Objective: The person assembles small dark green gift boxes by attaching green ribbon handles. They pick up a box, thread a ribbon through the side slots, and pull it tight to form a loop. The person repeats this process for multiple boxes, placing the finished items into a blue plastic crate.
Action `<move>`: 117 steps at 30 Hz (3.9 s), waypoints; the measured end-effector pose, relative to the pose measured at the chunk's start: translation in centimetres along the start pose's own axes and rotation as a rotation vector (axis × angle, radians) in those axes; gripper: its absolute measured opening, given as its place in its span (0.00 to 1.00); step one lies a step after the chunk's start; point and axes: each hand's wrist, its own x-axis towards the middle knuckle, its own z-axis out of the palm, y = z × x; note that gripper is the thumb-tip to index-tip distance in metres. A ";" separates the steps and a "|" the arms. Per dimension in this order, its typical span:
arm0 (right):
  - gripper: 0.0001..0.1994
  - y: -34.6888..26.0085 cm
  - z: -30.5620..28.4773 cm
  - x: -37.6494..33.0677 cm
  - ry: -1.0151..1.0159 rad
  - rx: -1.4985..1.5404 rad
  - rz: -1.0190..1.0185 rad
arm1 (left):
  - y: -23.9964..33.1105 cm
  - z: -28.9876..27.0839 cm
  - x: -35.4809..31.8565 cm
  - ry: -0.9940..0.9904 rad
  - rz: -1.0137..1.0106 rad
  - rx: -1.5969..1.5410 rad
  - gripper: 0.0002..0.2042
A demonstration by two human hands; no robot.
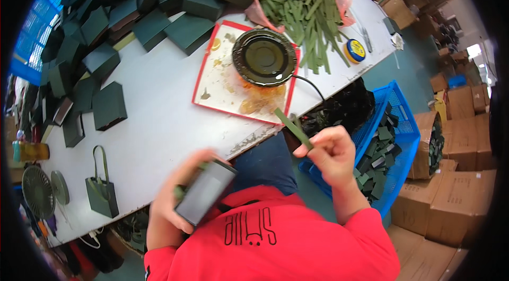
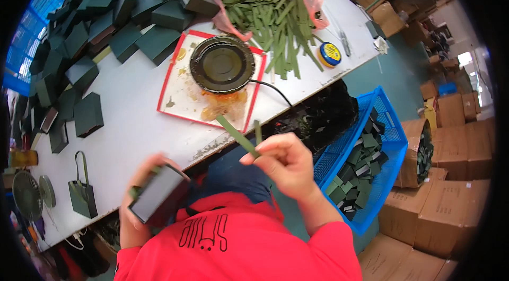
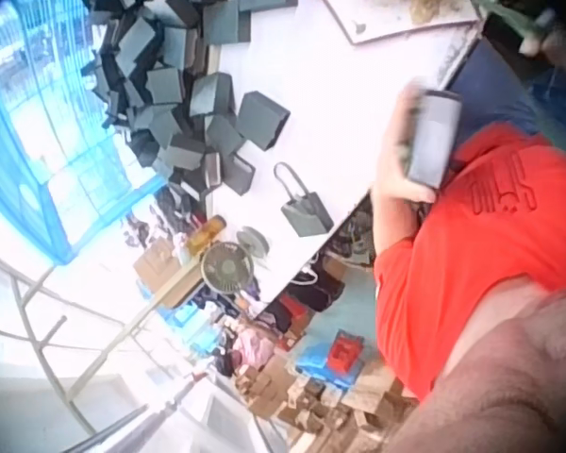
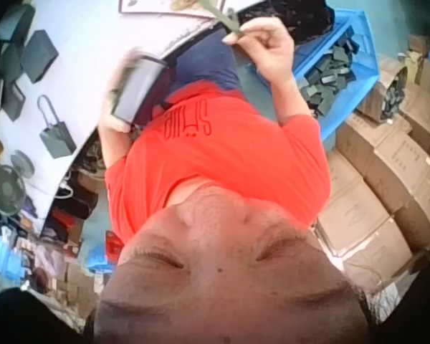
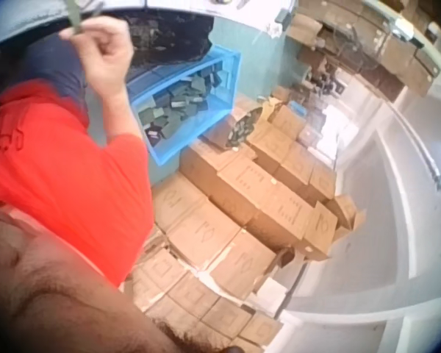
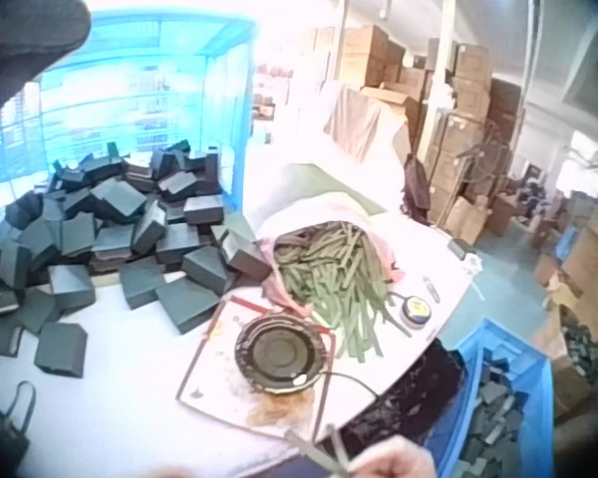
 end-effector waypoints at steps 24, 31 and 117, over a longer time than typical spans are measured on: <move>0.06 1.7 5.4 2.8 0.026 0.114 0.271 | 2.3 1.3 3.0 -0.388 0.018 0.590 0.58; 0.07 2.7 1.6 6.3 0.201 0.267 0.411 | 4.7 -1.1 2.0 0.196 0.011 1.573 0.55; 0.20 5.0 7.1 -0.2 0.003 0.725 0.547 | 3.8 0.4 3.3 0.118 0.407 1.263 0.53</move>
